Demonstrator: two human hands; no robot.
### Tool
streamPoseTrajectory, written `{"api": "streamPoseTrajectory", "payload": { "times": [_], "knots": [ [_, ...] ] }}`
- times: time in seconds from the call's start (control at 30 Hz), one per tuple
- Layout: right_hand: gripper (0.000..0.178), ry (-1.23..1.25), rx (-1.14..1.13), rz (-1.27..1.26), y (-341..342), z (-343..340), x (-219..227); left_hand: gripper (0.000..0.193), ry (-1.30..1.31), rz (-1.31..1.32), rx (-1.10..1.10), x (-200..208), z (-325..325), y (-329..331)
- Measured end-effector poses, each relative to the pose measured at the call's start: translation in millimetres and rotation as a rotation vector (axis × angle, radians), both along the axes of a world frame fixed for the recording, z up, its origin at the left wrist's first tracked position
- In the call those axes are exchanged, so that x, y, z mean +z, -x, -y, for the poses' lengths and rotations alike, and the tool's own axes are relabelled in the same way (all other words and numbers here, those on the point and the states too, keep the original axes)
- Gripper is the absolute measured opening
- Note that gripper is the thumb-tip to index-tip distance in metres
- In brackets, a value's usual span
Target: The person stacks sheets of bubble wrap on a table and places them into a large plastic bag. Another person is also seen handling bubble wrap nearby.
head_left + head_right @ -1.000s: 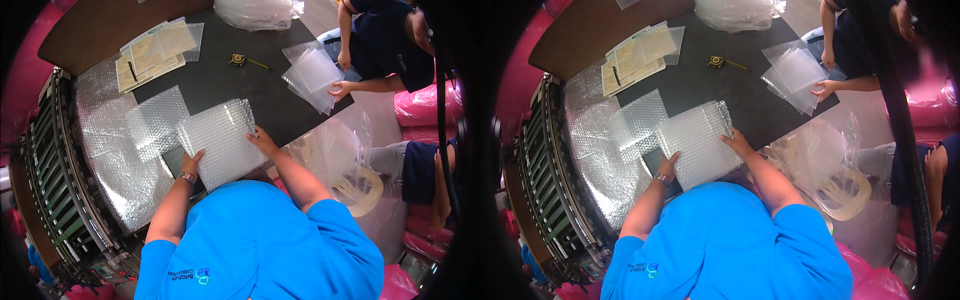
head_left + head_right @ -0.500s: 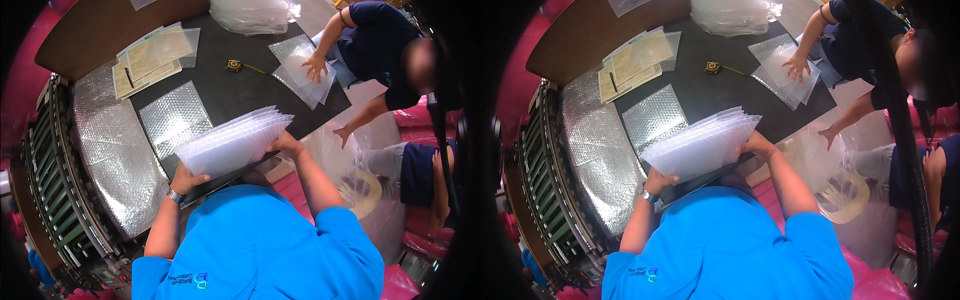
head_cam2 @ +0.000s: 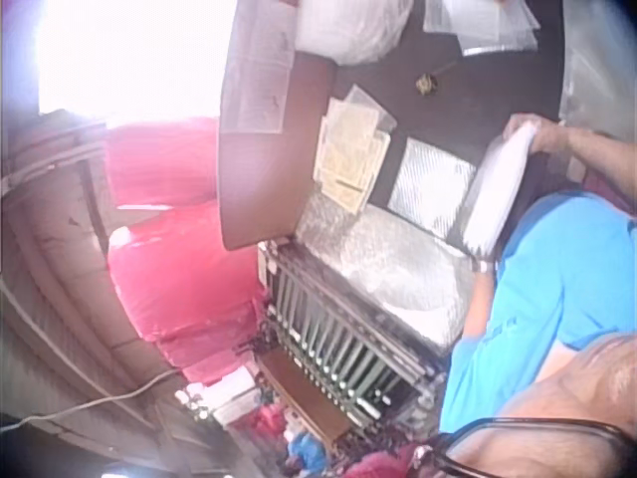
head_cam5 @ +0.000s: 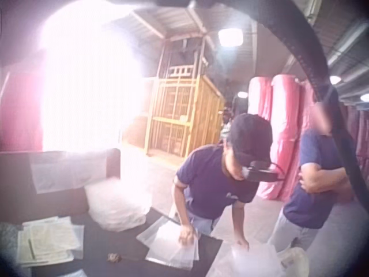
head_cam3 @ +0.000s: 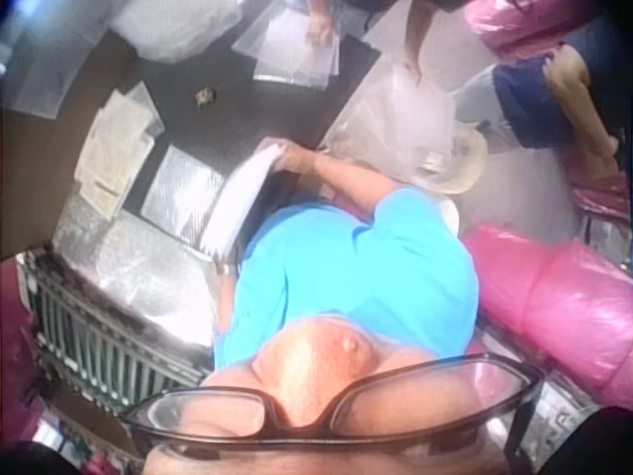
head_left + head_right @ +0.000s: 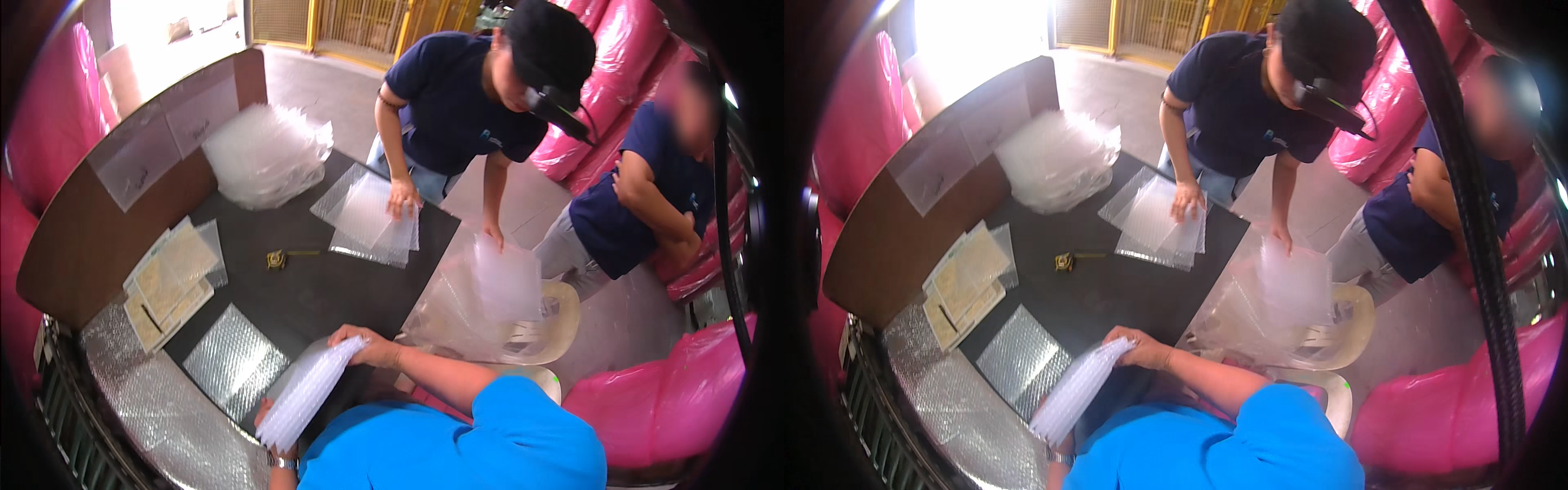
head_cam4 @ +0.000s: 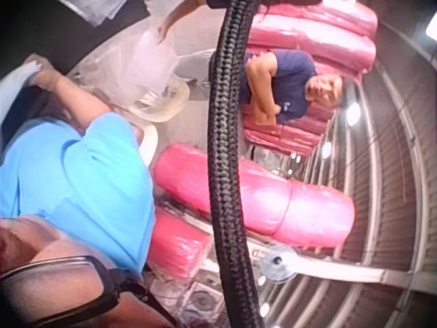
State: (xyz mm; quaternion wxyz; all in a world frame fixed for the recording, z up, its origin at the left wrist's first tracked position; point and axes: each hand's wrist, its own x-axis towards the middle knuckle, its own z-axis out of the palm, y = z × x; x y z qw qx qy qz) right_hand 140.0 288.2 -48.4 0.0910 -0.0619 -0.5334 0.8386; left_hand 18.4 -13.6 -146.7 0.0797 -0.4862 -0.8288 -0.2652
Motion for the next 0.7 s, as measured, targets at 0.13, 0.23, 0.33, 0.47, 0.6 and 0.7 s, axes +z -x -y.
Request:
{"api": "streamPoseTrajectory", "payload": {
  "times": [0.13,0.23,0.33,0.47,0.6,0.7],
  "knots": [
    [0.048,-0.375,0.072,0.303,-32,-7,-16,0.063,-0.044,0.399,-0.009,12,-27,2],
    [0.040,-0.333,-0.041,0.249,-44,5,-48,0.063,-0.046,0.681,0.049,28,-35,1],
    [0.031,-0.431,-0.139,0.249,-44,18,-73,0.064,-0.055,0.751,0.022,32,-48,7],
    [0.030,-0.440,-0.199,0.357,-43,22,-25,0.064,-0.051,0.770,-0.054,39,-67,12],
    [0.031,-0.418,-0.168,0.362,-43,29,6,0.065,-0.042,0.805,-0.104,39,-69,9],
    [0.031,-0.224,-0.155,0.294,-47,35,-8,0.066,-0.048,0.831,-0.133,35,-67,5]
  ]
}}
